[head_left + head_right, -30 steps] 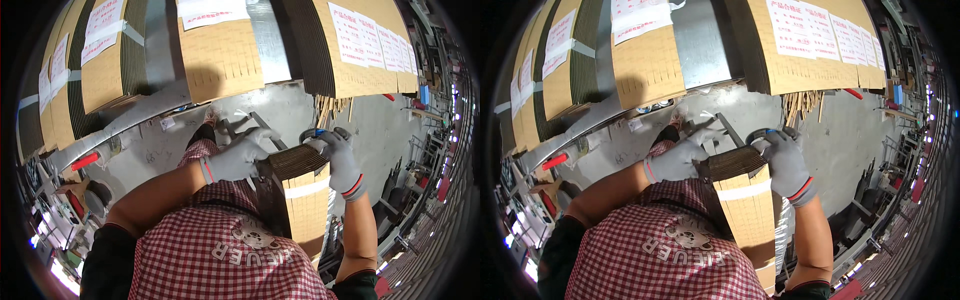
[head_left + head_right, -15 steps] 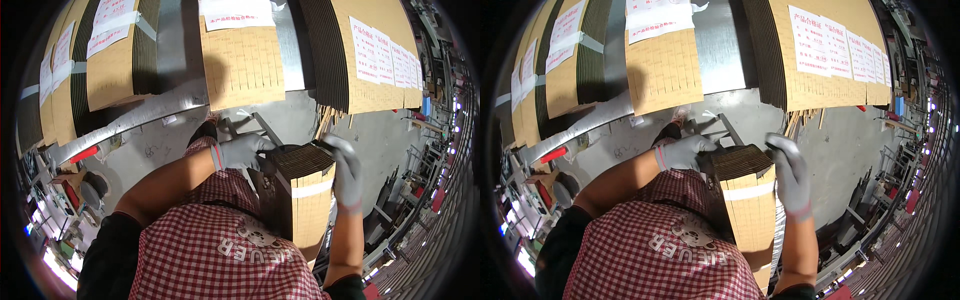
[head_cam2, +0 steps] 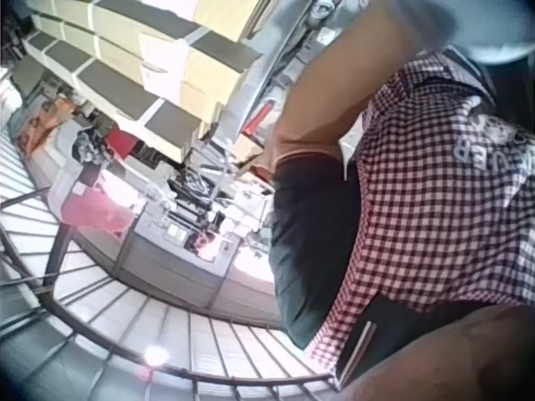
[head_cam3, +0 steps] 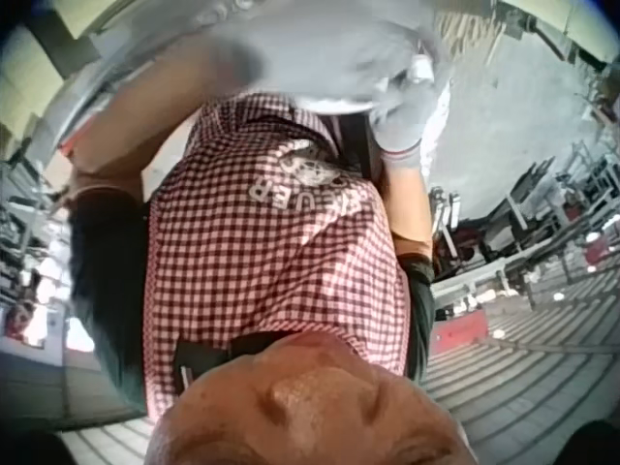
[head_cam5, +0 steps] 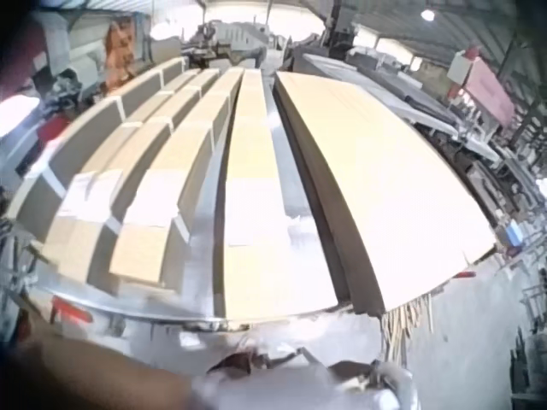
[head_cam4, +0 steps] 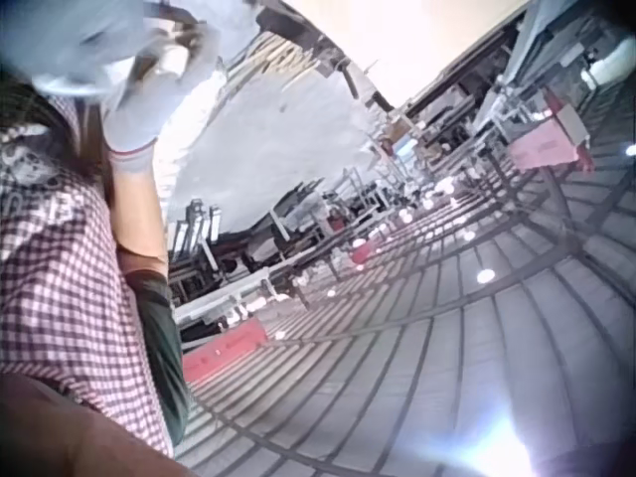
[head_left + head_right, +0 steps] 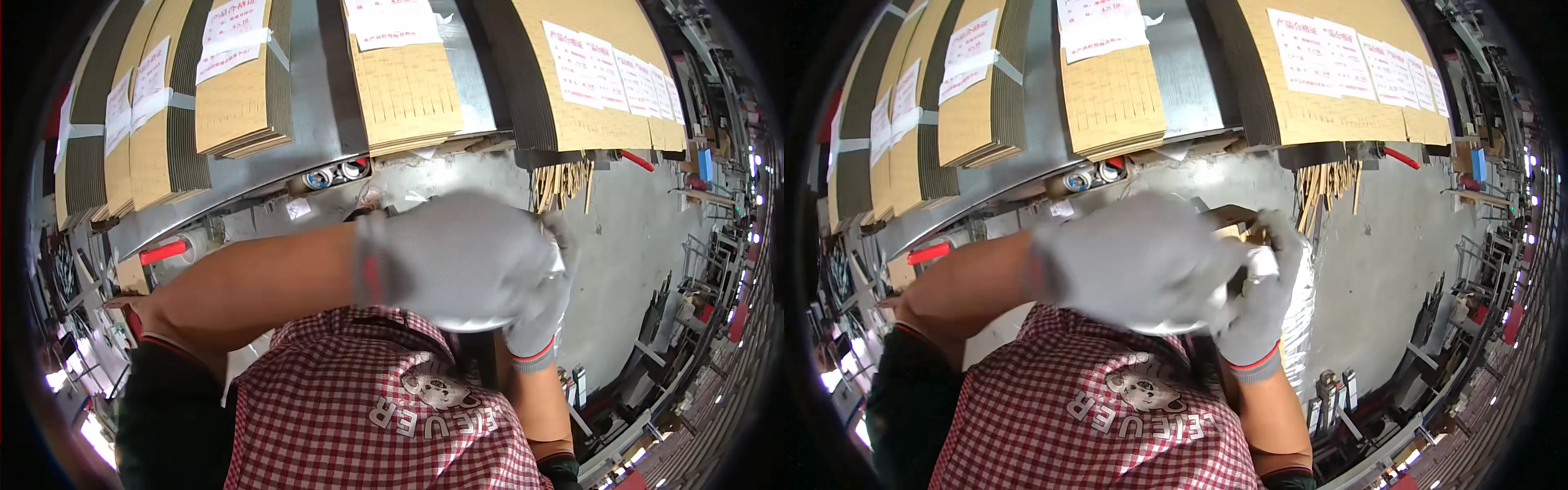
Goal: The person bundles stacks of cardboard strips by wrapping them with white tape and then places the finished bundles onto a stack. They also apply white labels to long cardboard pieces before setting them aside.
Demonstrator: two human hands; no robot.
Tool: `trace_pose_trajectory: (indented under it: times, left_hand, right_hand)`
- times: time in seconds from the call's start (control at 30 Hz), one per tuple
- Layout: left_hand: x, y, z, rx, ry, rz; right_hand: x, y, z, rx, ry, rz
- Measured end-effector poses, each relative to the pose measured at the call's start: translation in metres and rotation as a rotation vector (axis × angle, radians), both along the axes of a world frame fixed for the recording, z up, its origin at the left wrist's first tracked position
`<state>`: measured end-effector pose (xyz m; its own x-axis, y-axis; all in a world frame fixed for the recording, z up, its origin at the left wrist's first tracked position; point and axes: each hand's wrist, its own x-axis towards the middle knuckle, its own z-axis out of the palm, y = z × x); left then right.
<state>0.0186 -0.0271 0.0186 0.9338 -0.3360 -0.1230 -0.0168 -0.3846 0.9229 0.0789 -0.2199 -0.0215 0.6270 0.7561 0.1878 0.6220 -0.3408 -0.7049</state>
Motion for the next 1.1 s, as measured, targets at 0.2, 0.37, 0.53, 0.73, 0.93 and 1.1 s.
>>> trace_pose_trajectory:
  times: [0.2,0.37,0.53,0.73,0.93,1.1]
  left_hand:
    - [0.022,-0.053,-0.102,-0.346,-0.617,0.223]
    - [0.017,-0.050,-0.109,-0.290,-0.562,0.143]
    - [0.011,-0.049,-0.105,-0.286,-0.461,0.241]
    - [0.005,-0.041,-0.082,-0.323,-0.283,0.366]
    - [0.038,-0.035,-0.055,0.157,0.015,0.247]
    - [0.035,-0.033,-0.063,0.134,-0.038,0.303]
  right_hand:
    - [0.069,-0.064,0.002,0.114,0.830,-0.258]
    - [0.066,-0.024,0.089,-0.253,0.450,0.278]
    - [0.084,0.003,0.037,-0.890,-0.358,0.302]
    - [0.110,-0.016,-0.006,-0.521,-0.542,0.155]
    - [0.161,0.018,0.067,-0.281,-0.774,-0.061]
    - [0.122,-0.009,0.038,0.014,0.125,-0.075]
